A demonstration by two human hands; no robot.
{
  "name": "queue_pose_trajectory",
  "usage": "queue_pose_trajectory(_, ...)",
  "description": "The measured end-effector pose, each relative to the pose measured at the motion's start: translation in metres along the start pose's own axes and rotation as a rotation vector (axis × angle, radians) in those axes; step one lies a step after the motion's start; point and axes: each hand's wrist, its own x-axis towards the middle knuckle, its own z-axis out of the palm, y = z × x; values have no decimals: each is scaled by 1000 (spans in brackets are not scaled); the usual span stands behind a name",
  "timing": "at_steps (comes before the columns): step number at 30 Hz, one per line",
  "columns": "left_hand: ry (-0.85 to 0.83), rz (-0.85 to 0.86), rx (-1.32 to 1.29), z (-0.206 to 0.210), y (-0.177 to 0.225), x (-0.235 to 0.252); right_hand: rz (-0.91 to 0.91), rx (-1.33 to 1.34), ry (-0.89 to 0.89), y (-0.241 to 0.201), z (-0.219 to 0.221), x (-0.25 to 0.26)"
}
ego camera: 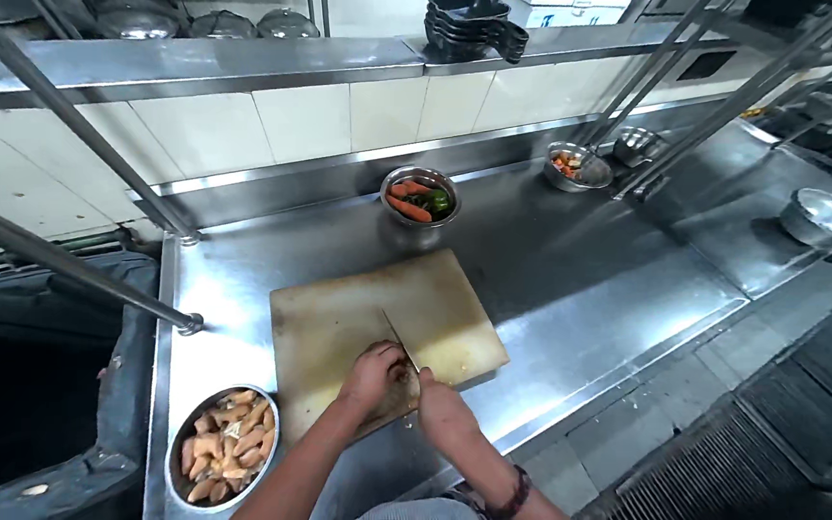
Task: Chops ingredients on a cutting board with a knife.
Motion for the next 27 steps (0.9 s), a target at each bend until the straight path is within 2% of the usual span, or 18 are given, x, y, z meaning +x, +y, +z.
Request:
queue_pose_trajectory(2, 31, 22, -3, 2, -3, 1, -5, -11, -25, -2, -5, -7)
queue_pose_trajectory(5, 37, 28, -9, 5, -5, -2, -15, 12, 65, -2, 23, 11)
queue_pose_trajectory(9, 28, 58, -4, 1, -8, -4, -23, -25, -2, -7, -1, -7)
queue_pose_trajectory(13, 72, 49, -44, 7, -10, -7, -25, 6, 59, -5, 25, 13)
queue_pose_trajectory(18, 72, 44, -35, 0, -11, -12, -35, -35, -22, -12, 0, -7)
queue_pose_trajectory(21, 116, 53, -48, 6, -14, -15, -42, -12, 43, -11, 22, 10)
queue_pose_trajectory(25, 53, 10, -34, -2, -12, -18, -47, -41, -35, -17, 0, -10)
queue_pose_trajectory(27, 48, -6, -45, -3, -14, -21, -59, -22, -17, -14, 9, -5)
